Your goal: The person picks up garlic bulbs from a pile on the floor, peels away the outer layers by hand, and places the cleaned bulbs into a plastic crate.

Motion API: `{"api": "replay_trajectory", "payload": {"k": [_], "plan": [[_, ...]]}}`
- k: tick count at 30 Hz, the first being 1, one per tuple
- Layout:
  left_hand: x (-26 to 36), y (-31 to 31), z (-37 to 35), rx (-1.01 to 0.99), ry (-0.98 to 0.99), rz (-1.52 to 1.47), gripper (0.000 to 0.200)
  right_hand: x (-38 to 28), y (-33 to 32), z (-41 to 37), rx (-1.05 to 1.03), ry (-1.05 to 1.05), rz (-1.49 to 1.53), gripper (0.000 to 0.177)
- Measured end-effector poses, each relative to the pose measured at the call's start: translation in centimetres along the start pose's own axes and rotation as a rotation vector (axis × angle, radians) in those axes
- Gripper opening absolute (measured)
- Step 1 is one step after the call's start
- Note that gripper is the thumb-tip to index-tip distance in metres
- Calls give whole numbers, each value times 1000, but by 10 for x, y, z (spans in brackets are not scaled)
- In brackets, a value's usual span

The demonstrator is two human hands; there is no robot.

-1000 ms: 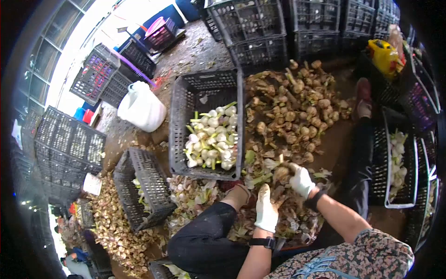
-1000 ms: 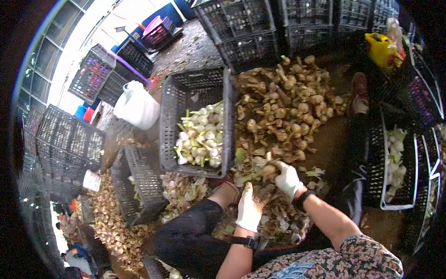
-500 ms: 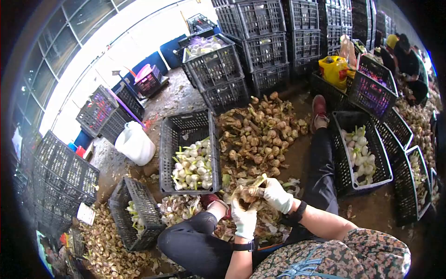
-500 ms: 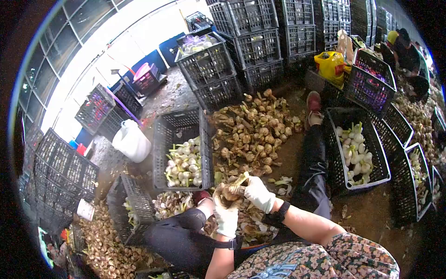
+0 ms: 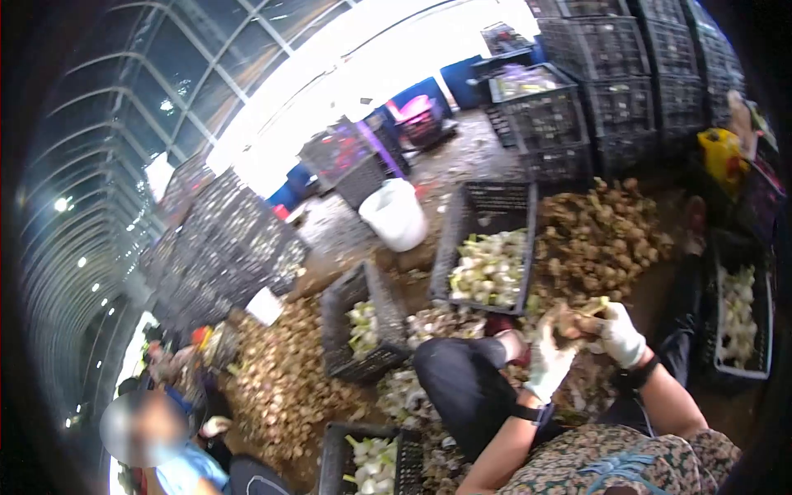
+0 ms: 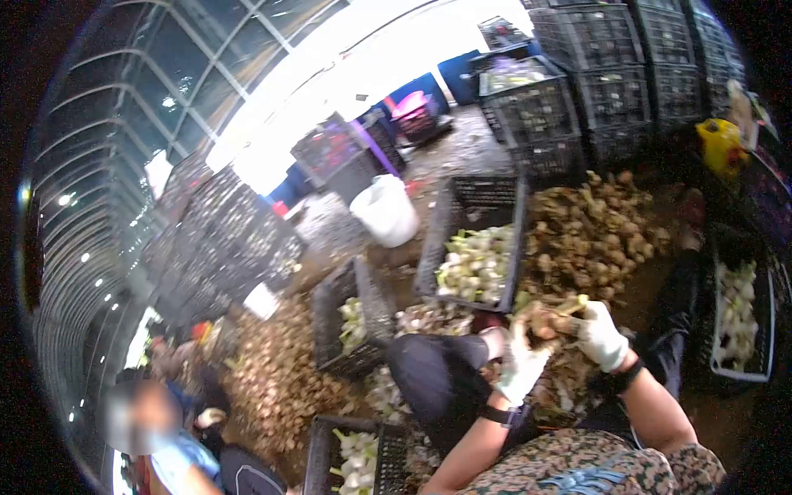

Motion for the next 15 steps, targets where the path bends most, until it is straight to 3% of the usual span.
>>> {"api": "replay_trajectory", "payload": {"k": [2, 4, 5, 6, 8, 9, 12, 13, 15], "plan": [[-40, 25, -3, -291, -405, -696, 76, 8, -2, 1, -18, -18, -2, 11], [-33, 26, -2, -315, -455, -924, 75, 9, 0, 0, -26, -58, -9, 15], [-10, 8, -1, -179, -269, -326, 70, 12, 3, 1, -23, 0, 83, 23], [-11, 5, -1, -176, -269, -323, 70, 15, 0, 3, -26, 0, 86, 23], [-13, 16, -9, -340, -350, -734, 65, 18, -6, 4, -104, -63, -70, 33], [11, 13, -15, -360, -343, -685, 67, 8, 1, 5, -77, -38, 9, 44], [12, 10, -14, -364, -351, -681, 71, -20, 9, 6, -224, -217, -223, 53], [13, 11, -14, -368, -331, -667, 69, -4, 3, 7, -196, -105, -95, 57], [4, 10, -17, -381, -393, -726, 67, -11, 1, 9, -227, -190, -207, 57]]}}
Point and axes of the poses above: each hand's wrist, its own z-axis towards the middle knuckle, its own y-axis out of the palm, x = y × z, the point moved 10 cm from there along z, towards the middle knuckle, and after that the axes turned 10 degrees about -y, right-handed, at the moved point
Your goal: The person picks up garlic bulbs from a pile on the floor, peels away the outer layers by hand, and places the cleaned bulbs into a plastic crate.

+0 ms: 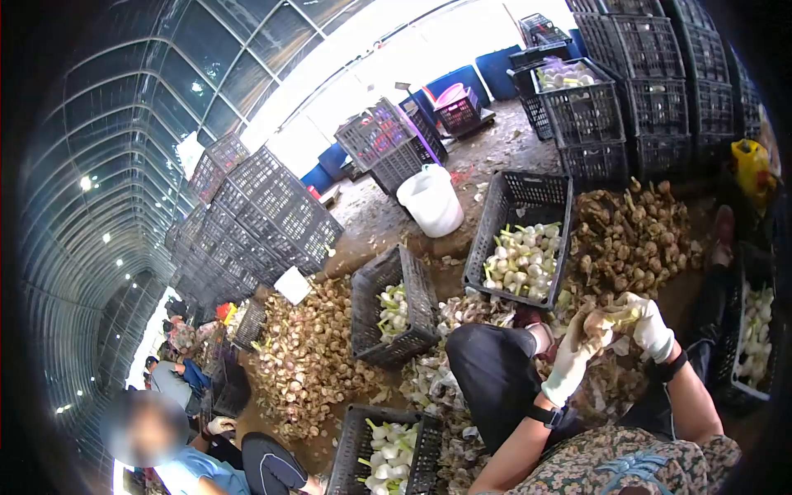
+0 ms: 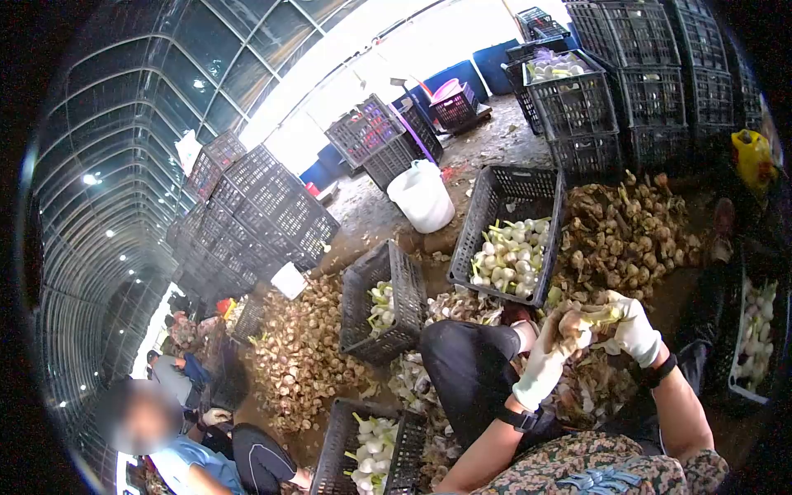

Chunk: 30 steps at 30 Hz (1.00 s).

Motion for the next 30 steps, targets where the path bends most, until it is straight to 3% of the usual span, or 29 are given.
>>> {"api": "replay_trajectory", "payload": {"k": [1, 2, 3, 5, 6, 9, 11, 13, 14, 16, 17, 18, 19, 20, 21, 23, 24, 25, 27, 28, 29, 30], "plan": [[-4, -3, 1, -9, -48, -58, 65, -7, 0, 3, -31, -85, -114, 57], [-8, -5, -2, 56, -47, -12, 67, 1, 0, 3, -14, -38, -62, 47], [-2, -7, -1, 104, 102, 90, 73, -5, 9, 4, -15, -42, -56, 47], [14, 8, -6, 191, 247, 350, 78, 2, 15, -5, 190, 220, 217, 35], [22, 9, -9, 309, 355, 551, 76, -8, 16, 0, 182, 18, 121, 21], [16, 0, -7, 335, 267, 397, 70, 13, 10, -6, 205, 69, 139, 22], [29, 8, -15, 344, 158, 257, 55, 5, 8, -4, 176, -7, 24, 30], [-8, -17, -7, 263, -3, 45, 55, -5, 5, -5, 93, -158, -185, 40], [-6, -13, -11, 227, 5, -125, 49, -11, 2, -6, 115, -124, -291, 42], [-18, -27, -8, 206, 2, -102, 36, -26, 4, -7, 101, -207, -444, 39], [-5, -16, -11, 195, -27, -44, 31, -29, 2, -9, 160, -198, -358, 22], [-3, -17, -12, 184, -44, 13, 31, -18, 0, -11, 119, -178, -437, 22], [-9, -11, -15, 123, -173, -142, 35, -5, -2, -13, 123, -152, -319, 26], [-12, -16, -13, 61, -167, -290, 43, 38, 6, -19, 164, -8, 334, 26], [-1, -6, -15, -25, -143, -322, 52, 13, 2, -16, 141, -233, 113, 20], [14, 4, -18, -103, -76, -307, 58, 80, -17, -22, 375, 47, 358, 18], [11, 1, -20, -51, -114, -341, 60, 110, -22, -28, 631, 246, 987, 17], [7, -5, -23, 6, -152, -371, 63, 101, -37, -28, 597, 188, 824, 25], [9, 3, -23, -113, -127, -400, 64, 88, -58, -24, 201, 243, -543, 34], [11, -7, -18, 2, -31, -139, 63, 54, -49, -29, 124, 198, -887, 51], [13, -14, -19, 121, 58, 117, 61, 74, -46, -35, 126, 182, -778, 64], [15, -16, -18, 178, 85, 225, 61, 63, -26, -33, 112, 186, -365, 67]]}}
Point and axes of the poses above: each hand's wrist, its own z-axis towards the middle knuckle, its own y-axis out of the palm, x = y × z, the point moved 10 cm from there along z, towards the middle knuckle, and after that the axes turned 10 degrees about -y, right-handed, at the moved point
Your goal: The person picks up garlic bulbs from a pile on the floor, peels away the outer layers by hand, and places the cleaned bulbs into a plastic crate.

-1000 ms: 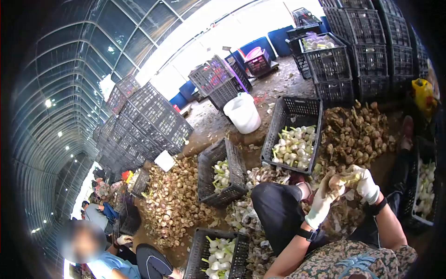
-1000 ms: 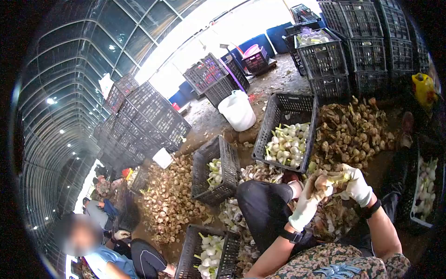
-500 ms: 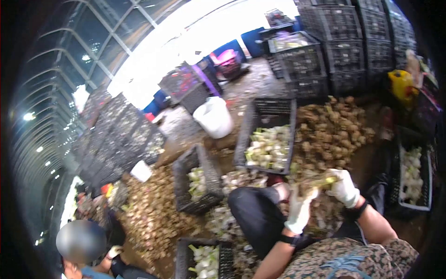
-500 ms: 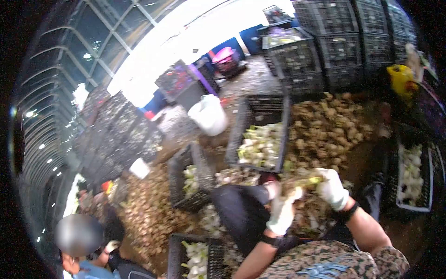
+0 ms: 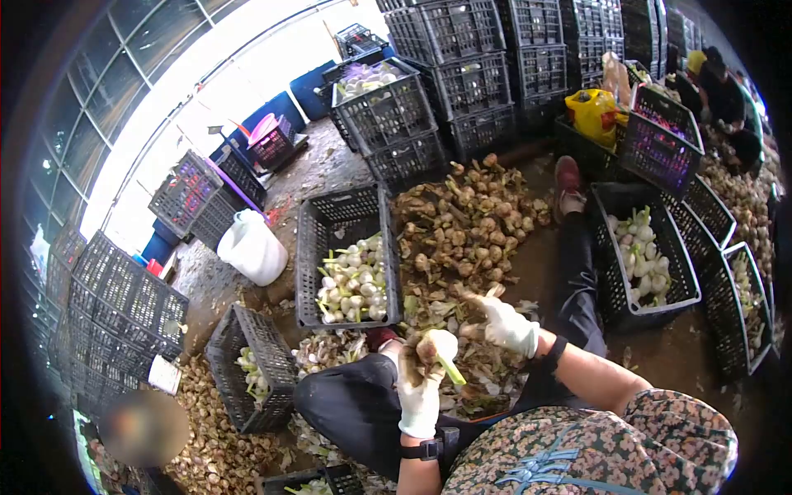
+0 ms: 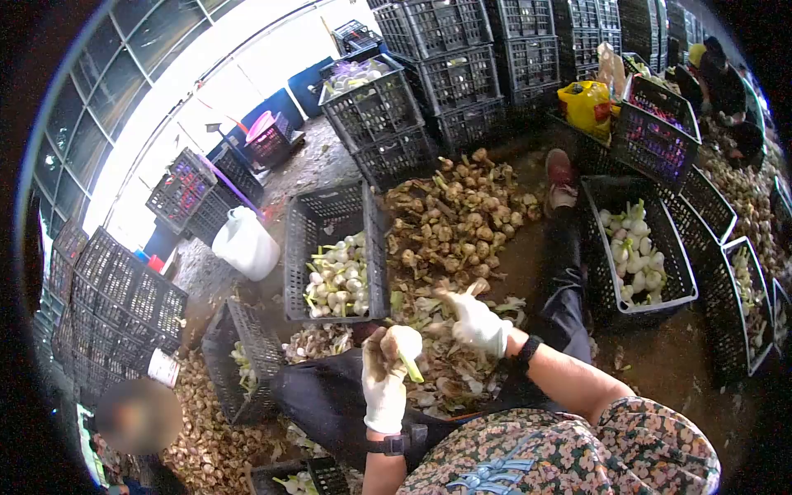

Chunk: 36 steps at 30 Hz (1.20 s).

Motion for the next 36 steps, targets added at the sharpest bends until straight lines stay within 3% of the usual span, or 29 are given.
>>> {"api": "replay_trajectory", "payload": {"k": [1, 3, 4, 5, 6, 9, 10, 11, 13, 14, 18, 21, 23, 24, 25, 26, 27, 28, 31, 32, 33, 35, 36], "plan": [[-9, -1, 2, 17, -37, -70, 61, -31, 14, -1, -49, 11, 408, 71], [4, 11, 1, 77, -25, 3, 51, -79, 31, -11, -363, -222, 306, 60], [4, 11, 4, 70, -23, 0, 51, -60, 40, -11, -119, 107, 925, 59], [21, 6, 3, 183, 136, 351, 46, -59, 27, -6, -46, -13, 688, 47], [36, 6, -3, 297, 293, 704, 42, -55, 26, -5, -11, 0, 726, 46], [29, 8, -2, 210, 246, 791, 42, -55, 23, -8, 37, 34, 699, 44], [22, 3, -1, 252, 124, 709, 39, -55, 21, -10, 52, 53, 628, 44], [23, 2, 0, 254, 122, 708, 39, -55, 20, -12, 50, 56, 628, 44], [39, 14, -3, 249, 306, 951, 26, -63, 8, -14, 82, -72, 412, 43], [40, 15, -1, 264, 282, 936, 17, -57, 8, -16, 106, -106, 468, 43], [46, 27, -5, 252, 385, 1017, 15, -69, 1, -21, 133, -74, 270, 43], [59, 36, -8, 320, 468, 1081, 13, -74, 2, -24, 136, -169, 173, 41], [54, 25, -3, 346, 324, 914, 9, -40, 19, -26, 125, -17, 633, 43], [39, 7, 3, 352, 122, 591, 9, -37, 20, -27, 137, 18, 724, 39], [19, -6, 8, 350, -75, 265, 9, -25, 31, -27, 124, 59, 1038, 38], [3, -9, 9, 315, -243, 17, 11, -7, 46, -27, 23, 127, 1191, 42], [3, -5, 11, 240, -256, -69, 14, -2, 56, -29, -78, 197, 1343, 46], [1, -5, 12, 222, -243, -54, 14, 3, 58, -30, -128, 175, 1281, 52], [-9, 4, 11, 180, -282, -66, 15, -19, 46, -27, -70, 109, 1188, 51], [-15, 9, 10, 158, -331, -93, 15, -31, 26, -19, 8, -104, 646, 43], [-22, 7, 12, 153, -337, -90, 15, -27, 24, -20, 16, -101, 647, 43], [-24, 2, 20, 122, -199, -53, 16, -12, 46, -26, -161, 102, 1076, 39], [-21, 14, 29, 31, -237, -349, 19, -14, 48, -28, -171, 100, 1370, 34]]}}
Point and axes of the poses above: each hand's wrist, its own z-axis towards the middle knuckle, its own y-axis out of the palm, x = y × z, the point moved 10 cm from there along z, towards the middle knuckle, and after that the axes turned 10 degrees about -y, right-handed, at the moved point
